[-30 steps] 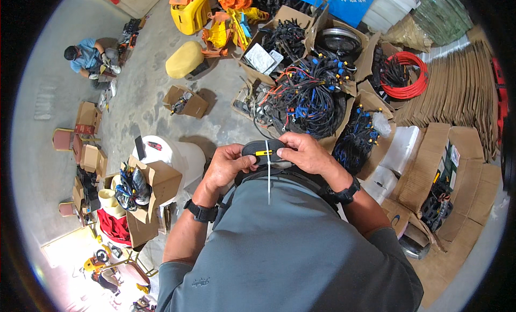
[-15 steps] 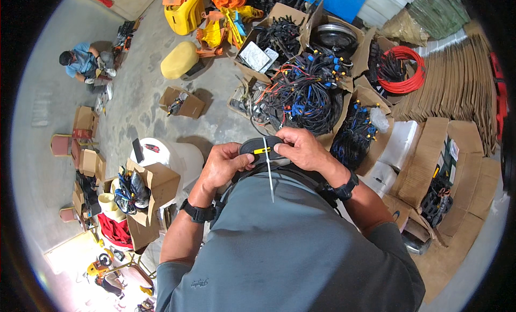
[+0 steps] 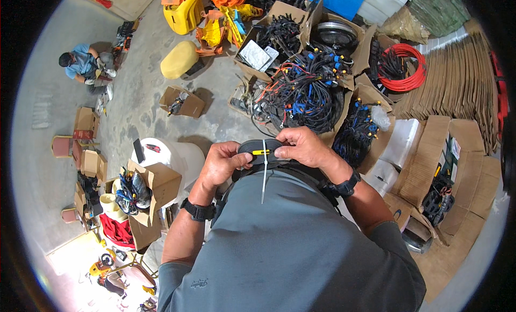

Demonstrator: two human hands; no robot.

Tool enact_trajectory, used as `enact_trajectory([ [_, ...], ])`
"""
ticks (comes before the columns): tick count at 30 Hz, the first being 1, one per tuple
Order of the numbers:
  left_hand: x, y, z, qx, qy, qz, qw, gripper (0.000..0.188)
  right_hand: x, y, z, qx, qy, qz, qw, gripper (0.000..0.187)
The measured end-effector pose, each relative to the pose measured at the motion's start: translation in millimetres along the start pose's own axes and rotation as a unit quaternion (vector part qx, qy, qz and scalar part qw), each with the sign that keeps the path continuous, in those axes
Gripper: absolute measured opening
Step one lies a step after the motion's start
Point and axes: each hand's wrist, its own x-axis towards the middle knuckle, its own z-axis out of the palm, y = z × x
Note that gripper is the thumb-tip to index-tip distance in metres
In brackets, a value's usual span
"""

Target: Using a zip tie to secure wires to a plastic component.

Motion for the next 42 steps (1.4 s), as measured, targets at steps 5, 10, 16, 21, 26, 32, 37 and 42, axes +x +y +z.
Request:
enact_trajectory([
  [5, 1, 0, -1, 0.010, -0.019, 0.015, 1.000, 0.014, -2, 0, -3, 0.068, -0.022, 0.031, 0.997, 0.017],
  [10, -1, -2, -4, 0.015, 0.024, 0.003, 1.000, 0.016, -2, 2, -3, 0.054, -0.015, 0.020, 0.998, 0.019],
  [16, 2, -4, -6, -0.010, 0.022, 0.032, 0.999, 0.016, 0, 5, -4, 0.102, -0.012, 0.003, 0.995, 0.028],
  [21, 2, -4, -8, -0.022, -0.009, 0.037, 0.999, 0.015, 2, 2, -4, 0.152, -0.029, -0.037, 0.987, 0.043],
  [26, 3, -6, -8, -0.070, -0.009, 0.033, 0.997, 0.015, 3, -1, -7, 0.168, -0.055, -0.025, 0.984, 0.046],
  [32, 4, -11, -10, -0.099, -0.005, 0.035, 0.995, 0.012, 4, 3, -4, 0.185, -0.044, -0.019, 0.982, 0.039],
  [37, 3, -9, -9, -0.092, 0.019, 0.039, 0.995, 0.012, 4, 3, -10, 0.126, -0.026, 0.021, 0.991, 0.023],
  [42, 3, 0, 1, -0.096, 0.024, 0.058, 0.993, 0.012, 7, -2, -8, 0.098, 0.029, -0.001, 0.995, 0.015],
])
